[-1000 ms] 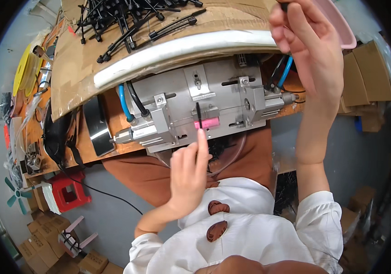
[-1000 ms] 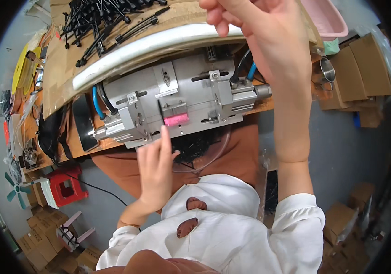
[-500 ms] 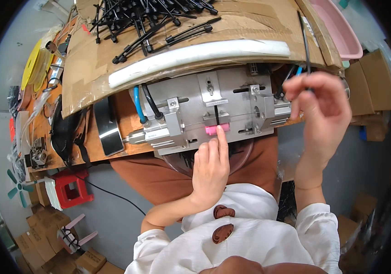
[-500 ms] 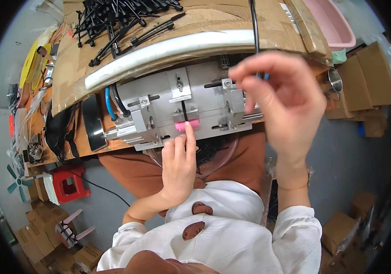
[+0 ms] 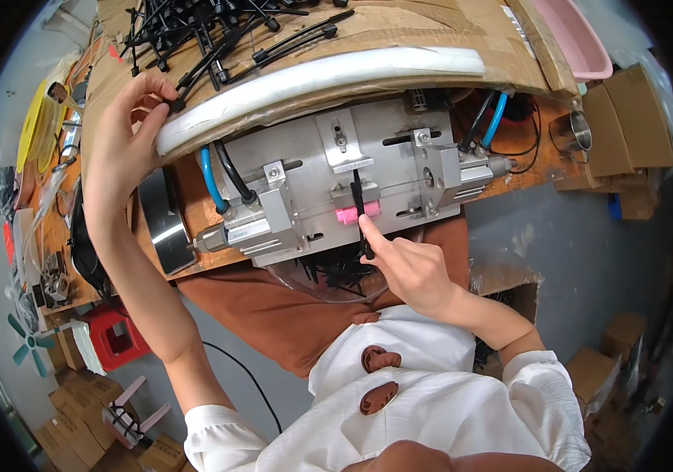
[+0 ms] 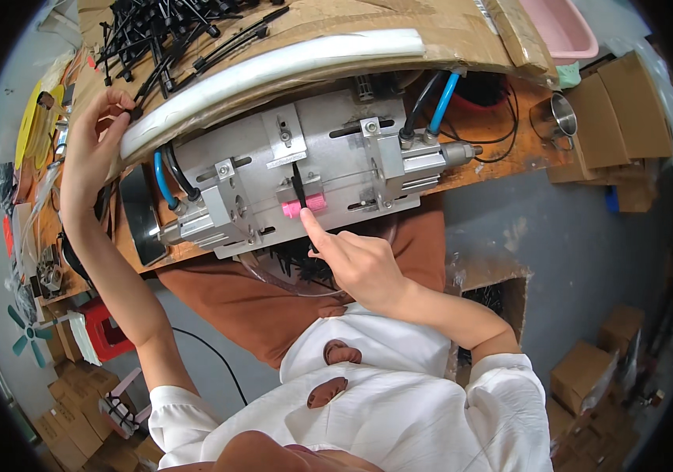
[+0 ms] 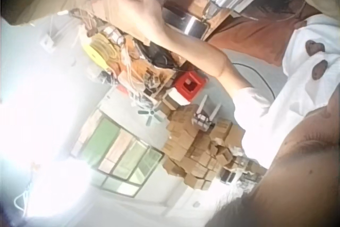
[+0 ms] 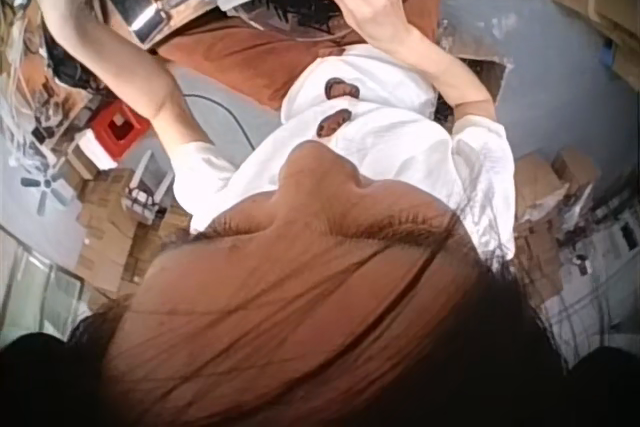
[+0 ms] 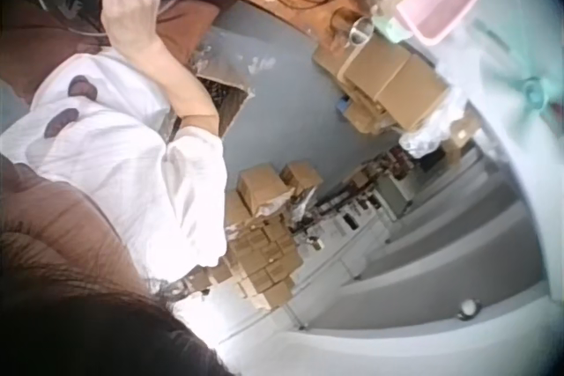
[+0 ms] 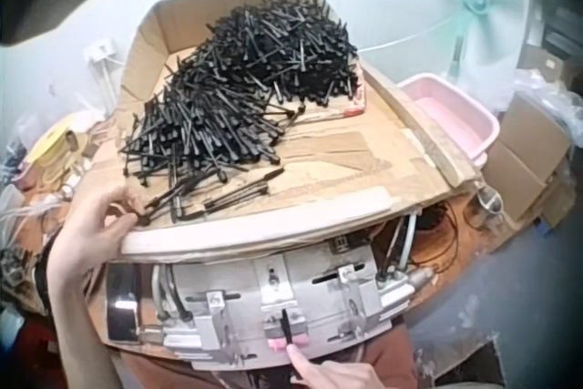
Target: The person gathers black cable ties from a cardboard box and places them one at a time into a pneumatic machine to be tightened and cut around a pink object. They repeat this process, occasionally rearranging the ties in the box to reach more.
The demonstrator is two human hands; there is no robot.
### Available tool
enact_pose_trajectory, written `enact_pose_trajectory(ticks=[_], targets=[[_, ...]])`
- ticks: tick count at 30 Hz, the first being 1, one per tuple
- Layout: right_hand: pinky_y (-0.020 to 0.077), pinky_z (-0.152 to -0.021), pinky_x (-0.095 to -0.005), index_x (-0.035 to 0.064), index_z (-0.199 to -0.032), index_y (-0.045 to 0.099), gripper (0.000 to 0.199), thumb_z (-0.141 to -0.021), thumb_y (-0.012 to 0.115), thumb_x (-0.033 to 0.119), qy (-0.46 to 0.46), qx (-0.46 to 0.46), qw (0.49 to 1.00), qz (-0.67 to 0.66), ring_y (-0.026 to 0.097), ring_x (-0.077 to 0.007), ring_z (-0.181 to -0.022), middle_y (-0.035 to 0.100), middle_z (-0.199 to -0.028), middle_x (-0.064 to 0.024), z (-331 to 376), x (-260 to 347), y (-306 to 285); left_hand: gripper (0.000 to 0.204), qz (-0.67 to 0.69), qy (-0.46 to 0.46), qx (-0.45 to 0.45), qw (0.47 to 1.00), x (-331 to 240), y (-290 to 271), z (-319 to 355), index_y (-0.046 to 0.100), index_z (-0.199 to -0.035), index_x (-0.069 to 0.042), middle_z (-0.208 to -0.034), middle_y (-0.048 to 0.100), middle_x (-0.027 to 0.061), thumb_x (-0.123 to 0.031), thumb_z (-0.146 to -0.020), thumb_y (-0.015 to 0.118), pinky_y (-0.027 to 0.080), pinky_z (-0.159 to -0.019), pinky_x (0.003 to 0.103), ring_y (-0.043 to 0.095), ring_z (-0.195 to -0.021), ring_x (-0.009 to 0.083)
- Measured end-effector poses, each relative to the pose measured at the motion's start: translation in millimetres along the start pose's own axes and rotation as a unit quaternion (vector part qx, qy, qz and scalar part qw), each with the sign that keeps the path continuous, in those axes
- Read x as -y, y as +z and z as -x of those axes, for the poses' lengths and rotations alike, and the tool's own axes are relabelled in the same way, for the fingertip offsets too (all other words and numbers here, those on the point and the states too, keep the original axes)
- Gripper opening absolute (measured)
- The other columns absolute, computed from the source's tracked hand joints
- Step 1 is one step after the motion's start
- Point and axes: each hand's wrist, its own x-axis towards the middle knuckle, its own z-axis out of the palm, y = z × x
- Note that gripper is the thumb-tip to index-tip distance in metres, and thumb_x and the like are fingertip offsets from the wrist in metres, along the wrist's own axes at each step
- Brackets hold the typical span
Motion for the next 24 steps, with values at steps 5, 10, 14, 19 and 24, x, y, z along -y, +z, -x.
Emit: enact_pose_trajectory(ticks=[5,10,14,19,24], targets=[[0.0425,-0.048,-0.0303,-0.0052,-0.129,0.051,0.06,-0.072,0.069,0.0,-0.024,-0.051,0.998,0.018,0.052,-0.0146,-0.052,0.057,-0.066,-0.0054,1,0,-7,0.017,0.018,-0.001,0.021,1.0,-15,1,9,0.057,-0.105,0.0,-0.102,0.059,0.0019,0.001,-0.089,0.054,0.041,-0.086,0.024,0.054,-0.094,0.01],[0.0417,-0.047,-0.0303,-0.0044,-0.129,0.052,0.059,-0.072,0.069,0.0,-0.001,0.008,1.0,0.006,0.051,-0.0155,-0.051,0.056,-0.064,-0.0049,5,-3,-2,0.022,0.046,0.071,-0.062,0.994,-24,-2,26,0.06,-0.109,-0.001,-0.102,0.062,0.0036,0.003,-0.089,0.054,0.043,-0.086,0.024,0.056,-0.094,0.012],[0.0419,-0.048,-0.0301,-0.003,-0.13,0.052,0.059,-0.074,0.07,0.002,0.002,0.011,1.0,0.018,0.051,-0.0152,-0.051,0.051,-0.059,-0.0036,1,-5,7,0.018,0.072,0.081,-0.09,0.99,-32,-10,44,0.06,-0.108,0.002,-0.105,0.061,0.0019,0.002,-0.091,0.052,0.041,-0.083,0.021,0.051,-0.09,0.0087],[0.0426,-0.048,-0.0293,-0.0016,-0.128,0.053,0.058,-0.074,0.072,0.008,0.011,0.042,0.998,0.053,0.051,-0.0146,-0.054,0.051,-0.063,-0.0026,-9,3,-5,0.025,0.097,0.093,-0.176,0.975,-47,-2,62,0.059,-0.112,0.003,-0.103,0.059,0.0039,0.008,-0.088,0.055,0.041,-0.081,0.021,0.049,-0.086,0.0087],[0.0427,-0.046,-0.0258,0.0007,-0.118,0.061,0.049,-0.07,0.066,0.011,-0.145,0.004,0.984,0.102,0.054,-0.0127,-0.063,0.053,-0.072,-0.0014,-75,7,-50,0.063,0.031,0.093,-0.292,0.951,-59,25,87,0.052,-0.134,-0.004,-0.089,0.052,0.0017,0.006,-0.074,0.069,0.041,-0.07,0.023,0.047,-0.079,0.0114]])
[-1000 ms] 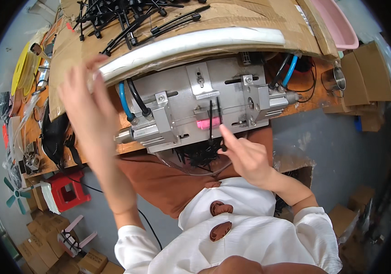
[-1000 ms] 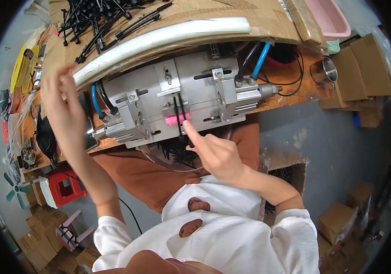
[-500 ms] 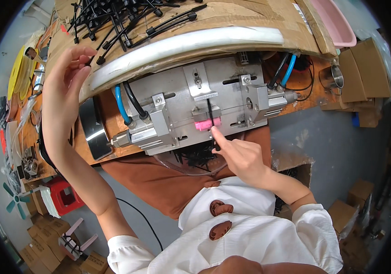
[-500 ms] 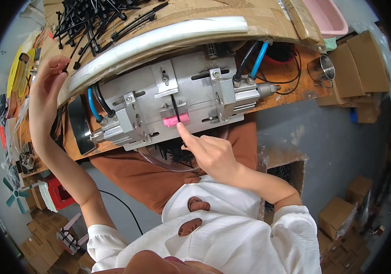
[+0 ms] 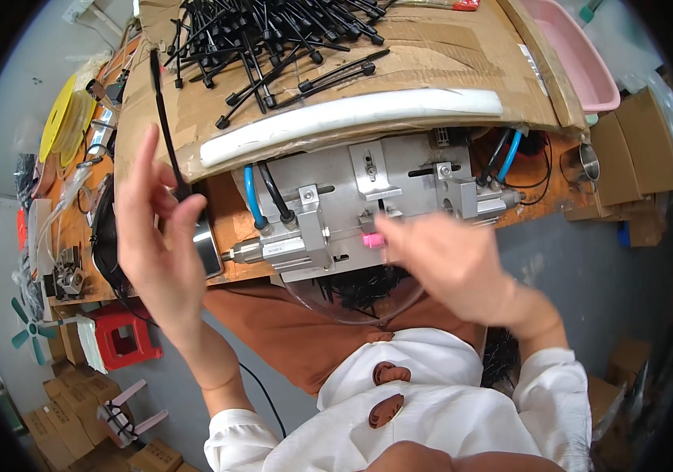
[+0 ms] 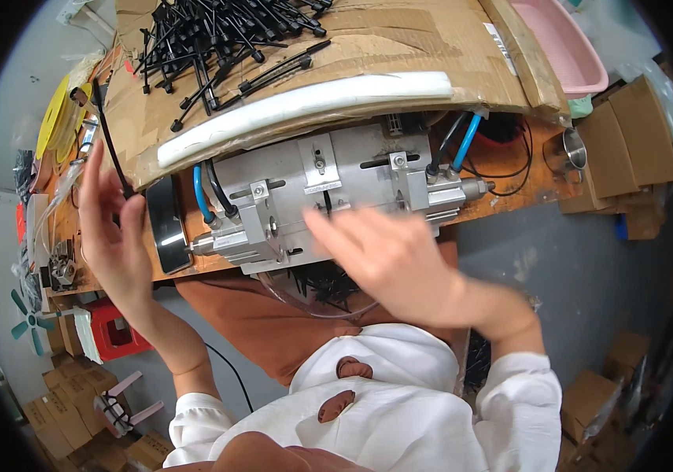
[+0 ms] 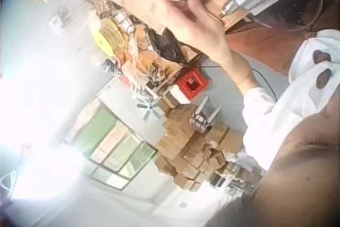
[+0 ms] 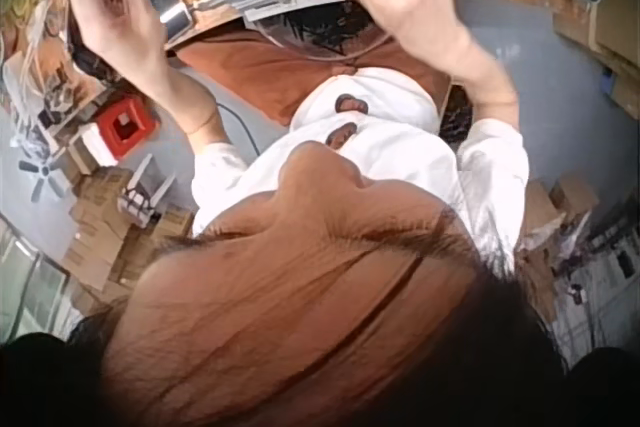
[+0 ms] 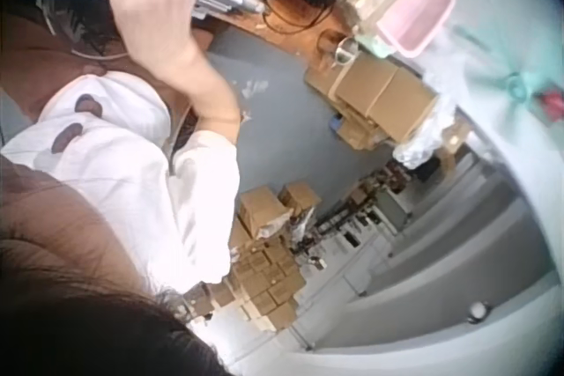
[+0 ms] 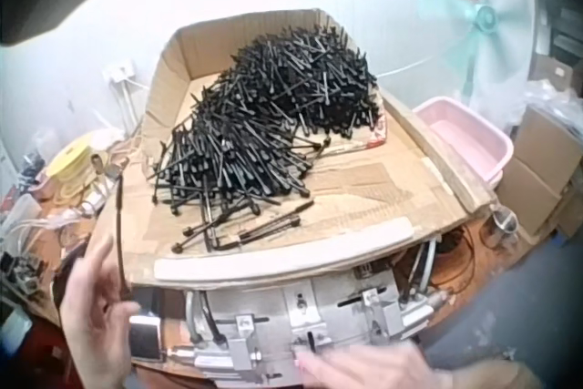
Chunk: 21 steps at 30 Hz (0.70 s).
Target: The person gathers black cable ties from a cardboard box and places them one at a time into a pneumatic machine to be tightened and cut around a pink object. They repeat this process, occasionally rearranging the ties in the box to reach more.
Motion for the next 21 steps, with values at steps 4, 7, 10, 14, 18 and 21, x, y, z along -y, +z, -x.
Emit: enact_pose_trajectory(ticks=[4,7,10,14,18,21], targets=[[0.0488,-0.051,-0.0298,0.0014,-0.086,0.062,0.018,-0.069,0.064,0.006,-0.082,-0.055,0.98,0.171,0.064,-0.0227,-0.063,0.064,-0.079,-0.0081,-111,-58,9,0.067,-0.066,0.043,0.038,0.996,-20,19,39,0.05,-0.135,-0.001,-0.083,0.048,0.0038,0.002,-0.072,0.071,0.04,-0.067,0.026,0.045,-0.076,0.0159],[0.0537,-0.065,-0.0366,-0.0036,-0.089,0.066,0.013,-0.079,0.061,0.002,-0.005,0.182,0.979,0.086,0.068,-0.0313,-0.075,0.067,-0.081,-0.0217,-173,-88,20,0.075,-0.079,0.024,0.095,0.992,-39,30,73,0.049,-0.135,0.0,-0.09,0.055,0.0069,0.001,-0.065,0.076,0.042,-0.073,0.032,0.048,-0.082,0.0213],[0.0525,-0.071,-0.0408,-0.0009,-0.083,0.069,0.016,-0.072,0.057,0.0,0.022,0.184,0.982,-0.023,0.067,-0.0367,-0.08,0.066,-0.081,-0.0249,-184,-98,11,0.073,-0.056,0.035,0.204,0.977,-56,49,107,0.048,-0.135,0.002,-0.093,0.054,0.0071,-0.004,-0.068,0.076,0.041,-0.074,0.034,0.048,-0.081,0.0216],[0.0545,-0.059,-0.0269,-0.0095,-0.091,0.066,0.019,-0.08,0.061,0.005,0.183,0.082,0.943,-0.267,0.068,-0.0207,-0.071,0.069,-0.078,-0.0195,-172,-97,-29,0.073,-0.053,0.02,0.23,0.972,-72,92,142,0.047,-0.134,0.002,-0.094,0.054,0.0081,0.0,-0.066,0.075,0.041,-0.075,0.036,0.047,-0.084,0.026],[0.0546,-0.054,-0.0209,-0.0086,-0.102,0.063,0.026,-0.086,0.065,0.012,0.201,-0.085,0.894,-0.39,0.068,-0.0162,-0.074,0.069,-0.089,-0.0166,-135,-87,-55,0.071,-0.15,0.009,0.209,0.966,-75,112,151,0.044,-0.136,0.002,-0.096,0.054,0.0082,-0.007,-0.072,0.073,0.041,-0.077,0.037,0.048,-0.086,0.0258],[0.0549,-0.056,-0.0246,-0.0057,-0.101,0.063,0.023,-0.087,0.064,0.012,0.187,-0.156,0.88,-0.408,0.067,-0.019,-0.077,0.068,-0.092,-0.0158,-104,-83,-68,0.068,-0.163,0.02,0.227,0.96,-75,112,147,0.044,-0.136,0.001,-0.096,0.052,0.0085,-0.009,-0.075,0.072,0.041,-0.078,0.037,0.047,-0.088,0.0258]])
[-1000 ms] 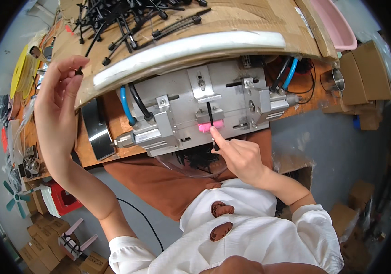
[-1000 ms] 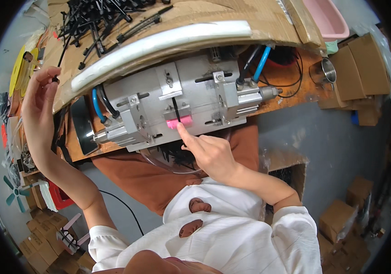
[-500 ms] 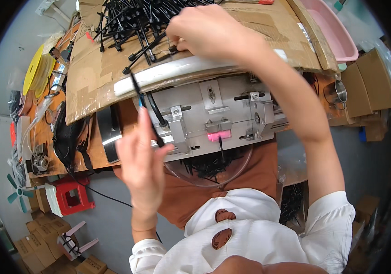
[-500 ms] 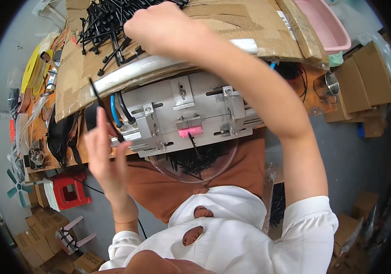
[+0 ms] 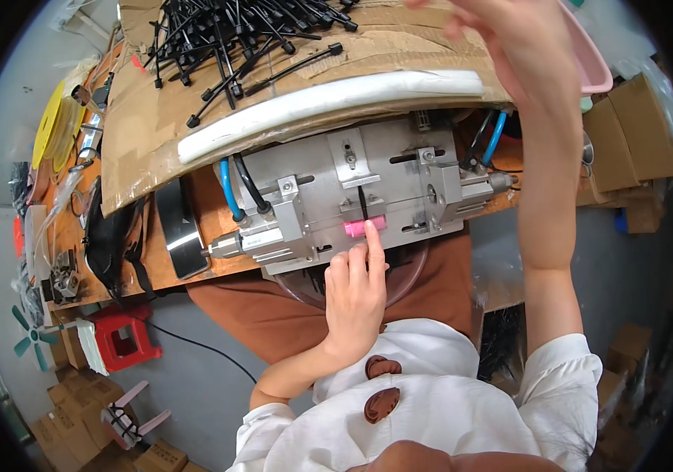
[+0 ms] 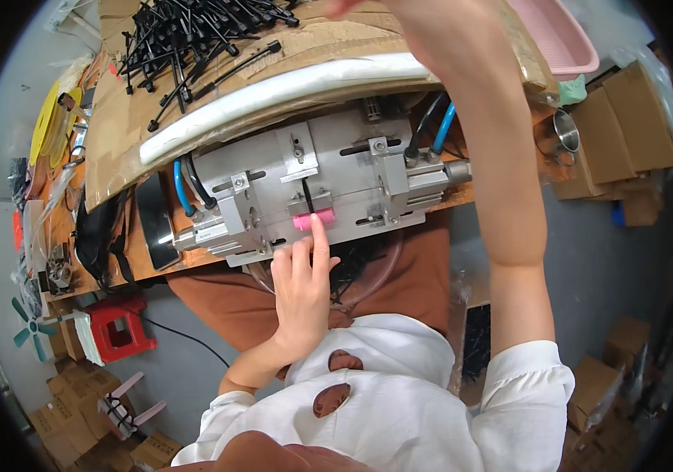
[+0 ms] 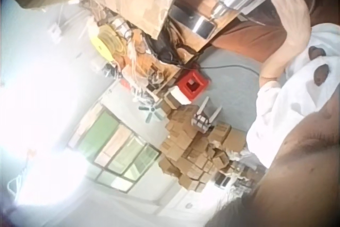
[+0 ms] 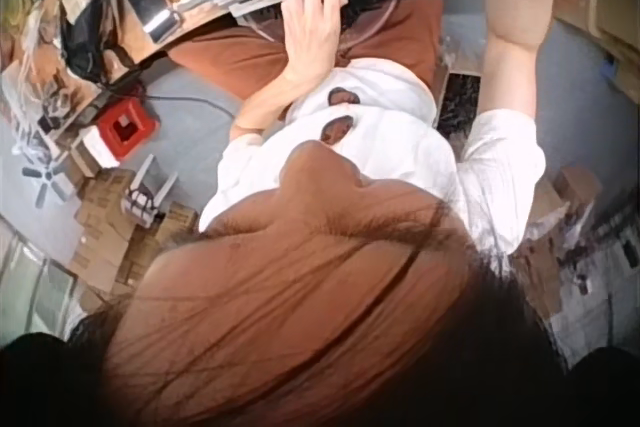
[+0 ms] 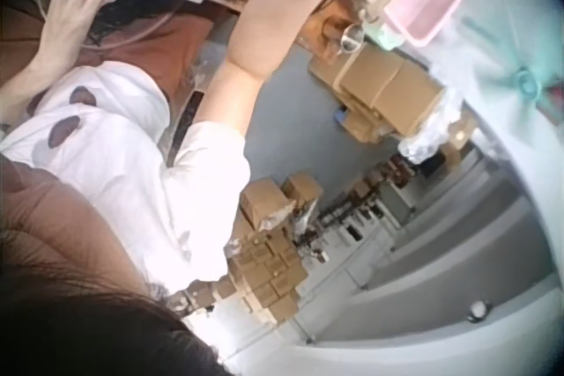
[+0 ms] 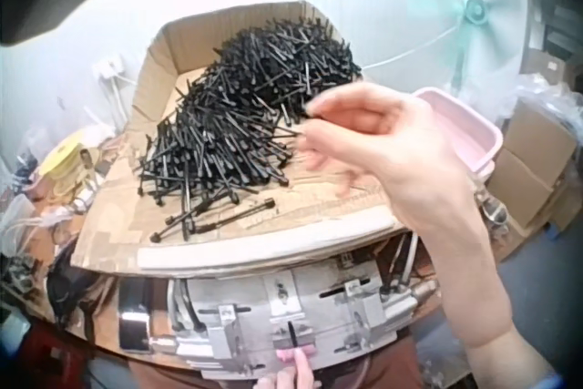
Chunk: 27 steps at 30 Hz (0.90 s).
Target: The person gathers black cable ties from a cardboard box and places them one at a time into a pneumatic machine to be tightened and cut around a pink object. They repeat this process, occasionally rearranging the ties in the box to reach more.
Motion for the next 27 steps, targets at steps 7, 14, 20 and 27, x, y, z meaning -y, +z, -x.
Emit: enact_pose_trajectory(ticks=[7,14,20,27], targets=[[0.0524,-0.06,-0.0221,-0.0025,-0.104,0.059,0.026,-0.08,0.063,-0.011,-0.02,-0.064,0.995,0.078,0.064,-0.0131,-0.075,0.066,-0.099,-0.0106,111,-14,7,0.06,-0.017,0.024,0.03,0.999,5,-11,-9,0.047,-0.133,0.004,-0.094,0.051,0.0087,-0.003,-0.076,0.064,0.043,-0.073,0.034,0.049,-0.085,0.0235],[0.0426,-0.046,-0.031,-0.0043,-0.13,0.051,0.065,-0.069,0.072,-0.005,-0.044,0.089,0.946,0.308,0.05,-0.0162,-0.051,0.055,-0.064,-0.0053,221,-54,55,0.017,-0.044,-0.051,-0.183,0.981,107,-93,-104,0.061,-0.103,-0.007,-0.101,0.058,0.0088,-0.005,-0.088,0.053,0.035,-0.087,0.038,0.05,-0.097,0.0269],[0.0422,-0.046,-0.0317,0.0004,-0.132,0.051,0.063,-0.073,0.071,0.001,-0.036,0.133,0.939,0.315,0.051,-0.0157,-0.05,0.049,-0.057,-0.0036,219,-73,66,0.014,0.163,-0.004,0.038,0.986,169,-120,-151,0.061,-0.099,-0.001,-0.094,0.058,0.0089,-0.002,-0.089,0.052,0.044,-0.077,0.028,0.054,-0.08,0.0204],[0.0444,-0.047,-0.0282,0.0043,-0.127,0.055,0.052,-0.077,0.067,0.008,-0.1,0.208,0.9,0.369,0.054,-0.0169,-0.053,0.053,-0.066,-0.003,164,-34,42,0.052,0.108,0.002,-0.125,0.986,113,-119,-97,0.062,-0.122,-0.008,-0.086,0.057,0.0099,0.011,-0.073,0.063,0.047,-0.069,0.032,0.054,-0.074,0.02]])
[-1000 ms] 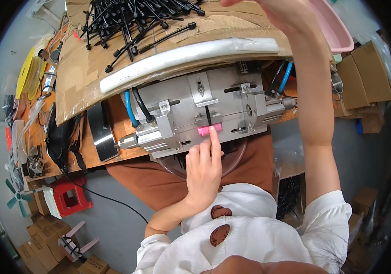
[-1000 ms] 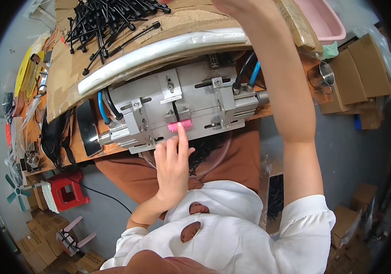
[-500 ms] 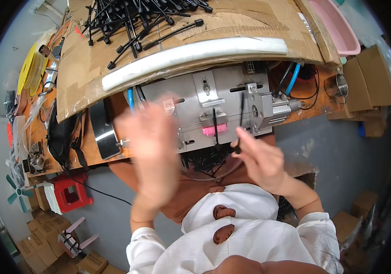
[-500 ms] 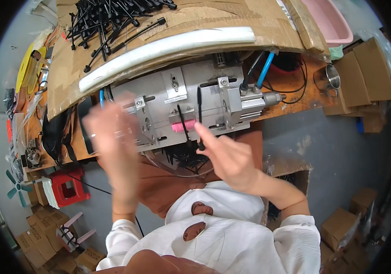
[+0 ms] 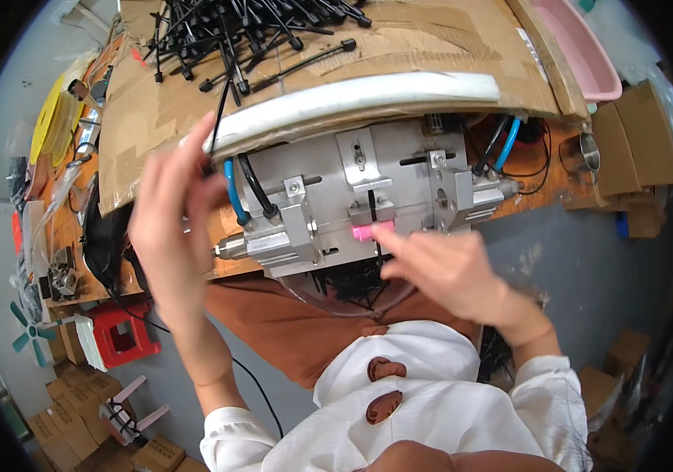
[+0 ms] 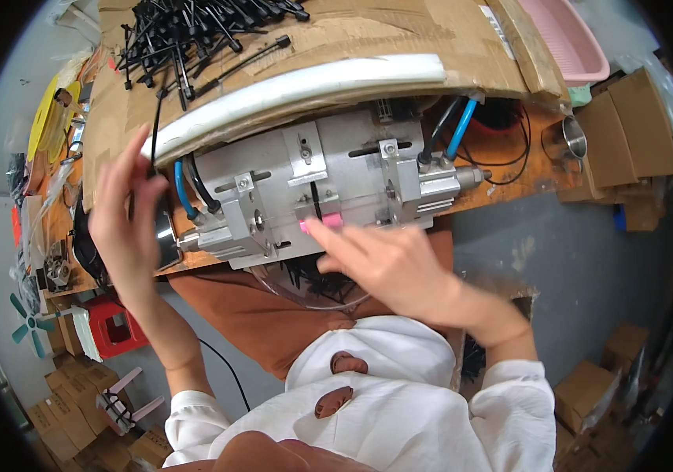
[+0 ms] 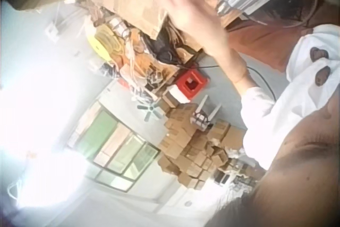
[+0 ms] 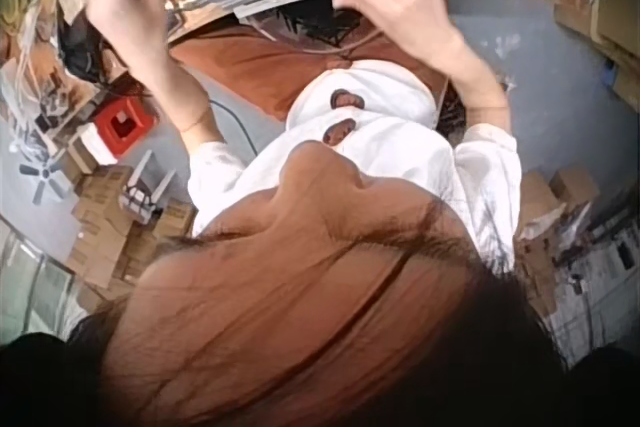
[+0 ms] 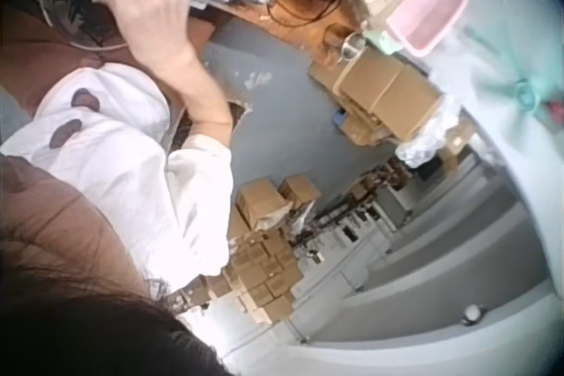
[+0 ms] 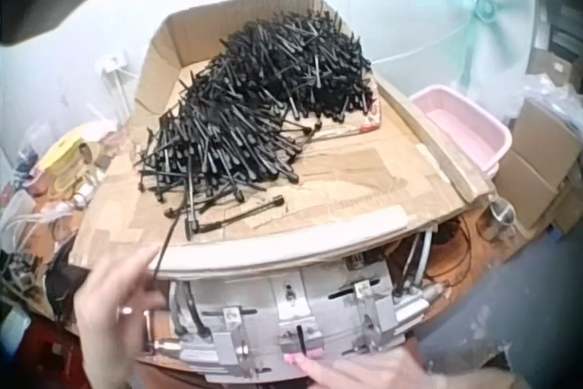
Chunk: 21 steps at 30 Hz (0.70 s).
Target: The person gathers black cable ties from a cardboard box and places them one at a time into a pneumatic machine to be tightened and cut around a pink object. They repeat this process, occasionally rearranging the ties in the box to reach more.
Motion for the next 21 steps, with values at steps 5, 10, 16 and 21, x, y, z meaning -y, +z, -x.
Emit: enact_pose_trajectory(ticks=[5,10,16,21], targets=[[0.0477,-0.057,-0.0298,0.0008,-0.107,0.062,0.032,-0.076,0.063,0.008,-0.102,-0.148,0.955,0.236,0.059,-0.0183,-0.069,0.057,-0.074,-0.0051,-126,-69,-23,0.068,-0.052,0.062,0.103,0.991,-59,51,95,0.05,-0.132,0.005,-0.089,0.057,0.007,-0.007,-0.07,0.074,0.04,-0.068,0.033,0.049,-0.076,0.0193],[0.0518,-0.07,-0.0362,-0.0032,-0.09,0.06,0.009,-0.085,0.057,0.004,-0.199,-0.121,0.945,0.227,0.064,-0.0301,-0.079,0.065,-0.086,-0.0167,-183,-90,-33,0.07,-0.05,0.003,0.142,0.989,-84,98,122,0.047,-0.133,0.003,-0.094,0.054,0.0077,-0.005,-0.068,0.074,0.041,-0.075,0.036,0.049,-0.085,0.0254],[0.0487,-0.069,-0.0378,-0.0006,-0.089,0.059,0.011,-0.08,0.054,0.004,0.077,-0.068,0.986,-0.13,0.059,-0.0286,-0.075,0.062,-0.08,-0.0148,-129,-79,-74,0.07,-0.066,-0.001,0.145,0.987,-82,110,122,0.044,-0.137,0.001,-0.095,0.053,0.0081,-0.005,-0.073,0.073,0.042,-0.077,0.037,0.049,-0.087,0.0259],[0.0469,-0.066,-0.0233,-0.002,-0.096,0.06,0.016,-0.08,0.062,0.001,0.2,-0.157,0.875,-0.413,0.058,-0.0099,-0.078,0.061,-0.086,-0.0063,-53,-51,-71,0.059,-0.051,0.047,0.138,0.988,-72,87,91,0.048,-0.133,0.001,-0.091,0.052,0.0087,-0.005,-0.077,0.065,0.044,-0.074,0.033,0.05,-0.083,0.0225]])
